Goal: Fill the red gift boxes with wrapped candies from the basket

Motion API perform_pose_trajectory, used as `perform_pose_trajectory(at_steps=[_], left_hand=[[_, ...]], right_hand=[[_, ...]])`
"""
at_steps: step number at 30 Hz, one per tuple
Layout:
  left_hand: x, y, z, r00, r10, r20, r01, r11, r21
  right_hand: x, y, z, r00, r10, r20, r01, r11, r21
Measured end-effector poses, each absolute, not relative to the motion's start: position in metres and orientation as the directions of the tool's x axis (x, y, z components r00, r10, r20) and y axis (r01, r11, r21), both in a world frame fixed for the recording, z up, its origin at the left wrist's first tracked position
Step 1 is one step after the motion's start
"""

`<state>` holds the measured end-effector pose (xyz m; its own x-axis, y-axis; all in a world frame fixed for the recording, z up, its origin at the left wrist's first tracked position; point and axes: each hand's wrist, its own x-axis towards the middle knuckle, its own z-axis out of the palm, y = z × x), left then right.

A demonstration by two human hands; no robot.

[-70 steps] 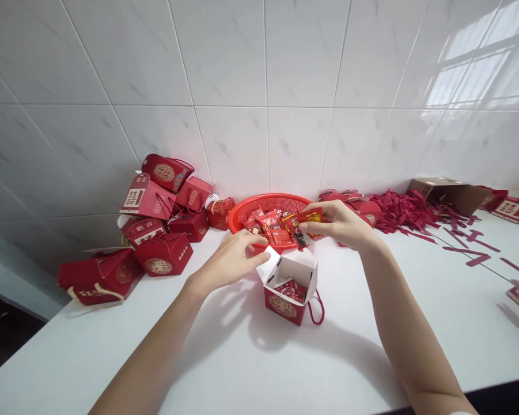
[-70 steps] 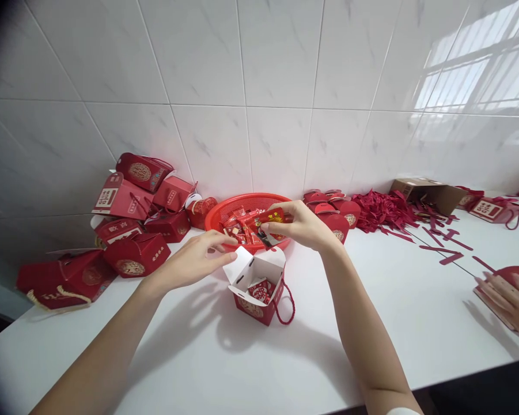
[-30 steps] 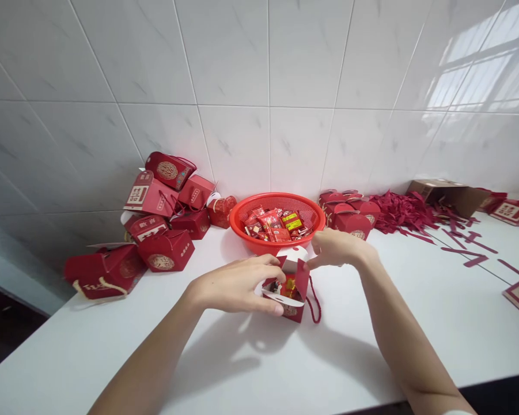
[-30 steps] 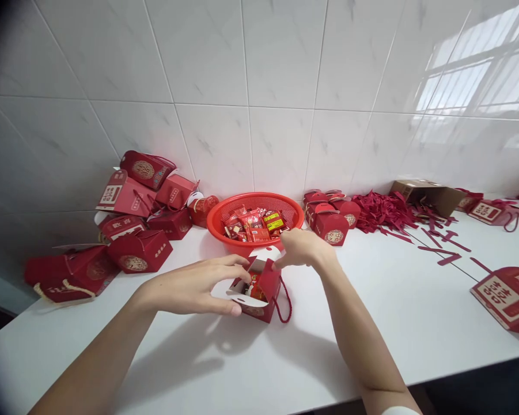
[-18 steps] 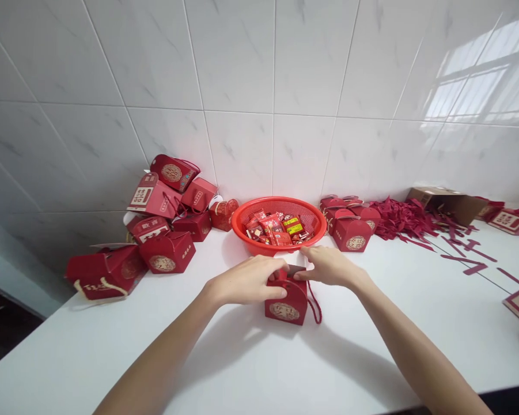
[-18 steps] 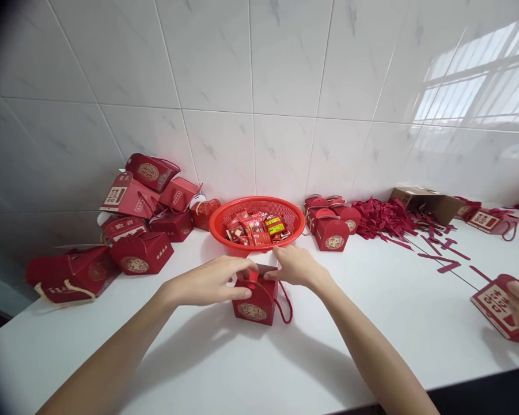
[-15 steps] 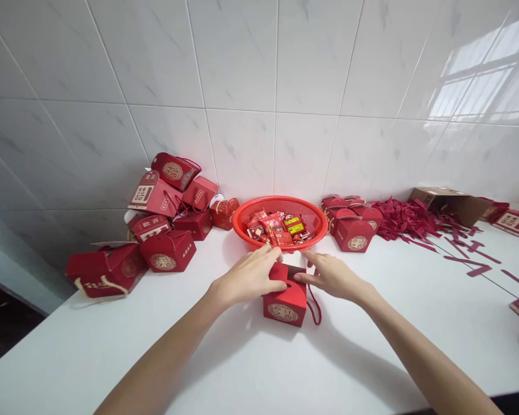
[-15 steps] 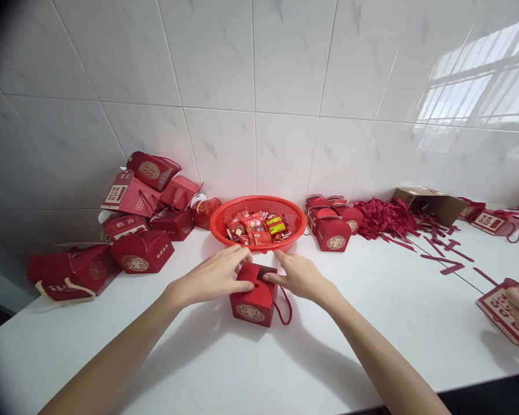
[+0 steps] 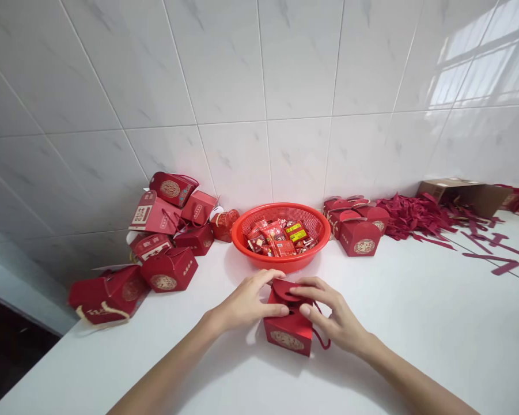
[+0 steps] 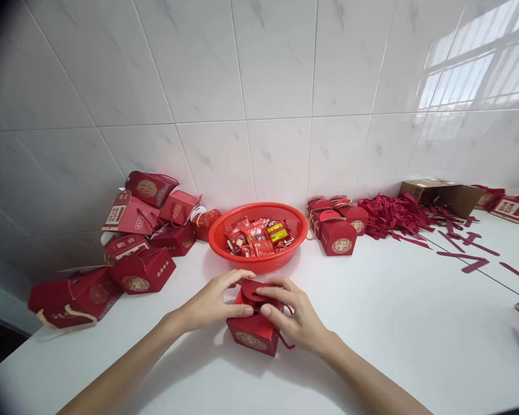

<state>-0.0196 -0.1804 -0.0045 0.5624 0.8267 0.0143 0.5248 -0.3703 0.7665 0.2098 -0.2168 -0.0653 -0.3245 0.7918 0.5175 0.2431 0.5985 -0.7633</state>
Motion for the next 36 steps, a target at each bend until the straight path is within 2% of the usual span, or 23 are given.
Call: perform_pose_trajectory(at_steps=[9,12,16,19,23,26,30,33,36], left_hand=[[-0.02,-0.178,-0.017,0.591,0.806,0.028,0.409,-0.329,0.851],[-0.019,-0.179,-0.016,0.536,0.844,0.021,0.467,-0.317,0.825],[-0.017,-0.18,-0.02,0.475,0.879,0.039,0.502,-0.307,0.808],[-0.017,-0.182,-0.019,0.445,0.895,0.016,0.55,-0.288,0.784],[-0.018,-0.187,-0.012,0.404,0.911,-0.087,0.699,-0.246,0.671],[-0.019,-0.188,-0.01,0.378,0.921,-0.092,0.737,-0.239,0.632],[-0.017,-0.188,-0.012,0.372,0.927,-0.058,0.716,-0.246,0.653],[-0.015,-0.189,-0.011,0.367,0.93,-0.03,0.694,-0.251,0.675],[-0.013,-0.192,-0.006,0.375,0.927,0.026,0.661,-0.287,0.693]], right_hand=[[0.21,-0.219,-0.062,-0.3,0.82,0.487,0.261,0.562,-0.785],[0.213,-0.215,-0.064,-0.206,0.853,0.48,0.297,0.522,-0.8],[0.219,-0.207,-0.067,-0.108,0.911,0.398,0.408,0.406,-0.818],[0.222,-0.203,-0.068,-0.14,0.936,0.323,0.49,0.349,-0.799],[0.222,-0.202,-0.066,-0.203,0.942,0.266,0.541,0.335,-0.772],[0.221,-0.203,-0.064,-0.221,0.959,0.177,0.438,0.259,-0.861],[0.226,-0.203,-0.058,-0.365,0.93,0.028,0.158,0.091,-0.983],[0.233,-0.205,-0.05,-0.397,0.917,0.036,-0.01,0.035,-0.999],[0.239,-0.207,-0.041,-0.347,0.931,0.117,-0.157,0.065,-0.985]])
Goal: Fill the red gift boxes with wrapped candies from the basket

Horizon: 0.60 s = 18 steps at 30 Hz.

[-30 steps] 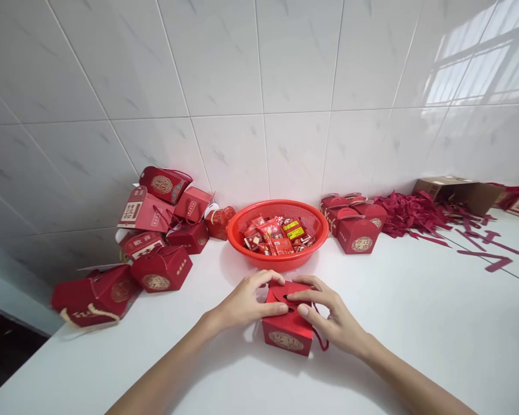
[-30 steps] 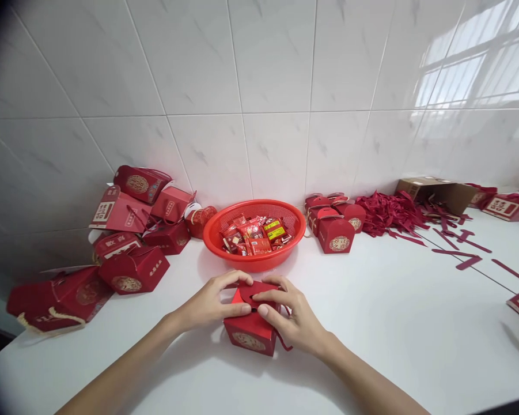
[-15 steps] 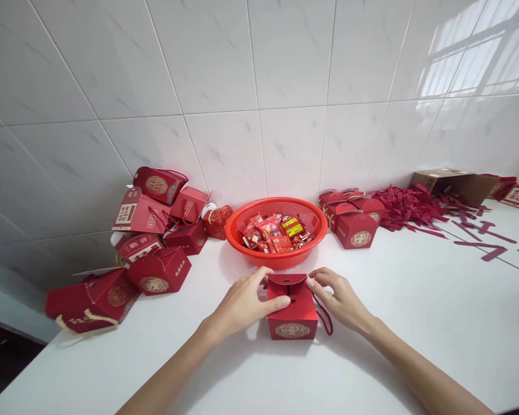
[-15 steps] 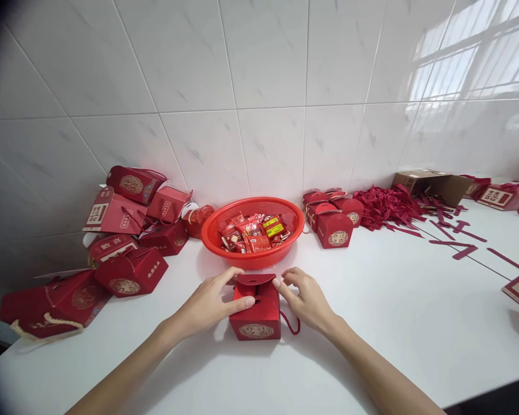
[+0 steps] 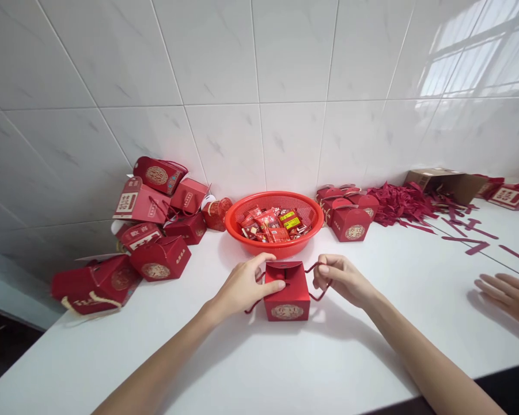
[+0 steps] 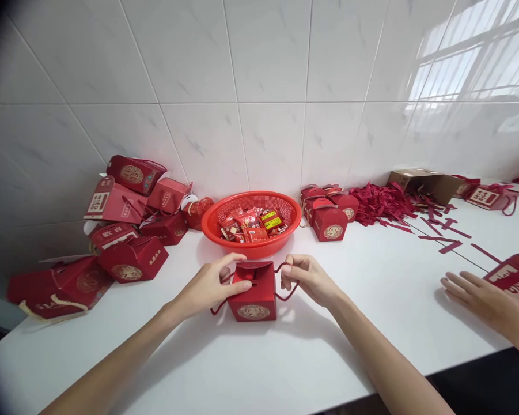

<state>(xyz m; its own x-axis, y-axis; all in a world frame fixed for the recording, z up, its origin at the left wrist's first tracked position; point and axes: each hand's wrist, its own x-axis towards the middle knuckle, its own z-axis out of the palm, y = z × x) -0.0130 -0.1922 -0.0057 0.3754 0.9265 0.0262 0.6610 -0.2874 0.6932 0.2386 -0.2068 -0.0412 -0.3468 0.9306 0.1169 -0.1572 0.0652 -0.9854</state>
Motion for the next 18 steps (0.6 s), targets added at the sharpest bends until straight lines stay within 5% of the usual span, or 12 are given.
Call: perform_pose_trajectory(at_steps=[5,10,14,18], left_hand=[[-0.011,-0.197,0.003,0.412,0.911,0.018,0.575,-0.276,0.77],[-0.021,-0.196,0.022,0.486,0.864,-0.129,0.371,-0.07,0.926],[-0.033,-0.198,0.044,0.505,0.863,0.032,0.07,-0.077,0.995],[-0.031,-0.209,0.048,0.591,0.801,0.094,-0.009,-0.111,0.994]], right_hand=[[0.245,-0.208,-0.031,-0.23,0.952,0.202,-0.26,0.14,-0.955],[0.25,-0.208,-0.027,-0.159,0.951,0.265,-0.204,0.231,-0.951],[0.254,-0.209,-0.021,-0.136,0.933,0.332,-0.211,0.3,-0.93],[0.248,-0.215,-0.011,-0.13,0.912,0.39,-0.169,0.367,-0.915]])
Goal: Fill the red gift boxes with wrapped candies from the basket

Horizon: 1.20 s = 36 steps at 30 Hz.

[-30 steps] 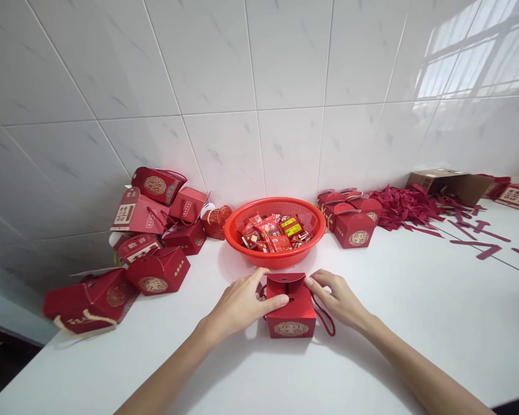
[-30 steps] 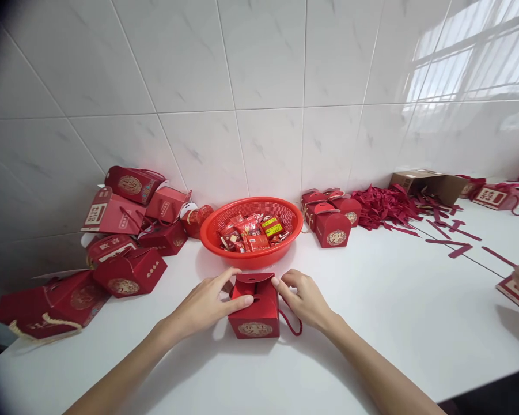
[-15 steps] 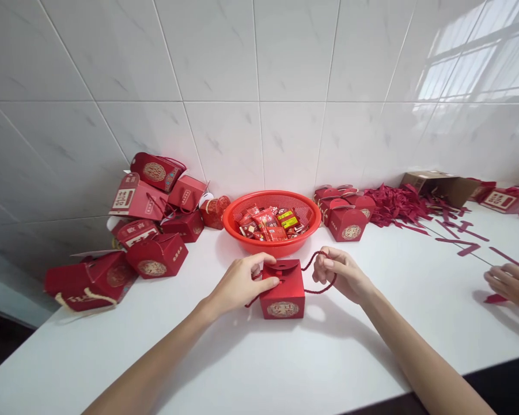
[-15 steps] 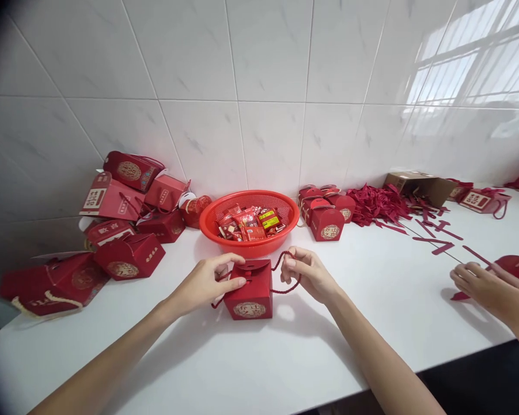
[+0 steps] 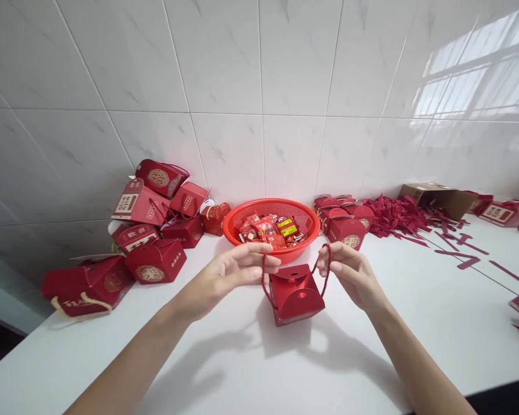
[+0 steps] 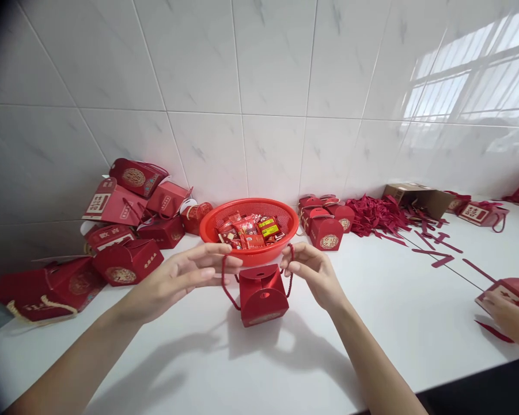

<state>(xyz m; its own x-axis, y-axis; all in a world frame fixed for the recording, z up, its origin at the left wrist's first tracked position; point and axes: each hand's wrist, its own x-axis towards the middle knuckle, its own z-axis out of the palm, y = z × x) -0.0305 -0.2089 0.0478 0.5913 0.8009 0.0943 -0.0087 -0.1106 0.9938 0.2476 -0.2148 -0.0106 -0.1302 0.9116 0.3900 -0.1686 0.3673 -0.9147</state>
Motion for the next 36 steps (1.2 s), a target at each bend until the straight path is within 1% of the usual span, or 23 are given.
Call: perform_pose_trajectory(at_steps=[4,7,10,13,15,18,20,22,26,29,33,35,36], left_hand=[[-0.021,-0.226,0.039,0.686,0.719,0.112,0.042,-0.192,0.98],[-0.02,-0.238,0.036,0.712,0.696,0.094,0.116,-0.249,0.962],[-0.02,-0.246,0.036,0.711,0.693,0.115,0.182,-0.34,0.923],[-0.016,-0.248,0.035,0.692,0.704,0.163,0.223,-0.423,0.878],[-0.011,-0.247,0.033,0.612,0.756,0.232,0.283,-0.484,0.828],[-0.001,-0.24,0.024,0.44,0.821,0.365,0.461,-0.555,0.692],[0.004,-0.235,0.016,0.396,0.829,0.396,0.541,-0.559,0.628],[0.006,-0.23,0.007,0.397,0.837,0.377,0.57,-0.547,0.613],[0.005,-0.22,-0.007,0.409,0.845,0.345,0.567,-0.532,0.629],[0.003,-0.212,-0.016,0.439,0.852,0.287,0.537,-0.504,0.676],[0.005,-0.201,-0.026,0.447,0.865,0.226,0.459,-0.439,0.772],[0.006,-0.198,-0.03,0.456,0.859,0.233,0.409,-0.435,0.802],[0.007,-0.197,-0.032,0.462,0.854,0.239,0.393,-0.439,0.808]], right_hand=[[0.223,-0.226,-0.003,-0.231,0.852,0.47,0.004,0.483,-0.875],[0.199,-0.232,-0.003,-0.274,0.823,0.497,0.14,0.545,-0.827],[0.184,-0.233,-0.007,-0.208,0.825,0.526,0.211,0.563,-0.799],[0.18,-0.233,-0.011,-0.111,0.819,0.563,0.234,0.572,-0.786],[0.179,-0.234,-0.012,-0.052,0.826,0.562,0.208,0.559,-0.802],[0.177,-0.238,-0.01,0.01,0.854,0.52,0.101,0.516,-0.851],[0.174,-0.239,-0.009,0.026,0.871,0.491,0.04,0.49,-0.871],[0.173,-0.24,-0.008,0.027,0.883,0.468,0.009,0.468,-0.884],[0.176,-0.237,-0.01,0.024,0.899,0.437,-0.001,0.437,-0.9],[0.178,-0.235,-0.012,0.02,0.917,0.399,-0.027,0.4,-0.916],[0.179,-0.233,-0.016,-0.108,0.951,0.288,-0.217,0.261,-0.941],[0.179,-0.231,-0.018,-0.158,0.953,0.257,-0.245,0.215,-0.945],[0.179,-0.23,-0.019,-0.17,0.954,0.248,-0.222,0.208,-0.952]])
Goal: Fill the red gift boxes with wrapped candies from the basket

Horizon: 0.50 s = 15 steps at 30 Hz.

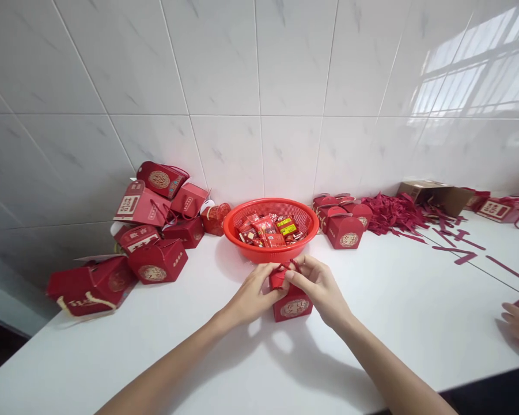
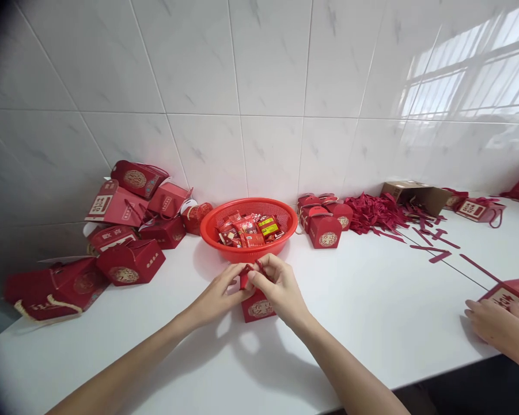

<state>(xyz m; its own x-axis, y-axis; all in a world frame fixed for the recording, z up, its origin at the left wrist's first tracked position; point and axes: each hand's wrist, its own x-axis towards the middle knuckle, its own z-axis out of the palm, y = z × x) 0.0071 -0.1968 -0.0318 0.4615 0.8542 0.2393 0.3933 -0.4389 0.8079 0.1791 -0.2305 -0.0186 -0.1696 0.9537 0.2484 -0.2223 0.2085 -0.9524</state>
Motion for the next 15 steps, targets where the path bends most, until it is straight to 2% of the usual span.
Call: perform_pose_trajectory(at_steps=[4,7,10,15], left_hand=[[0.008,-0.196,-0.039,0.462,0.853,0.241,0.39,-0.44,0.809],[0.009,-0.195,-0.044,0.472,0.848,0.242,0.388,-0.446,0.807],[0.011,-0.197,-0.047,0.513,0.822,0.247,0.334,-0.457,0.825],[0.012,-0.206,-0.06,0.65,0.729,0.217,0.09,-0.357,0.93]], right_hand=[[0.184,-0.226,-0.021,-0.201,0.948,0.249,0.004,0.255,-0.967],[0.188,-0.225,-0.02,-0.182,0.929,0.322,0.122,0.346,-0.93],[0.189,-0.226,-0.015,-0.12,0.911,0.395,0.149,0.41,-0.9],[0.203,-0.227,0.001,0.024,0.896,0.443,0.104,0.438,-0.893]])
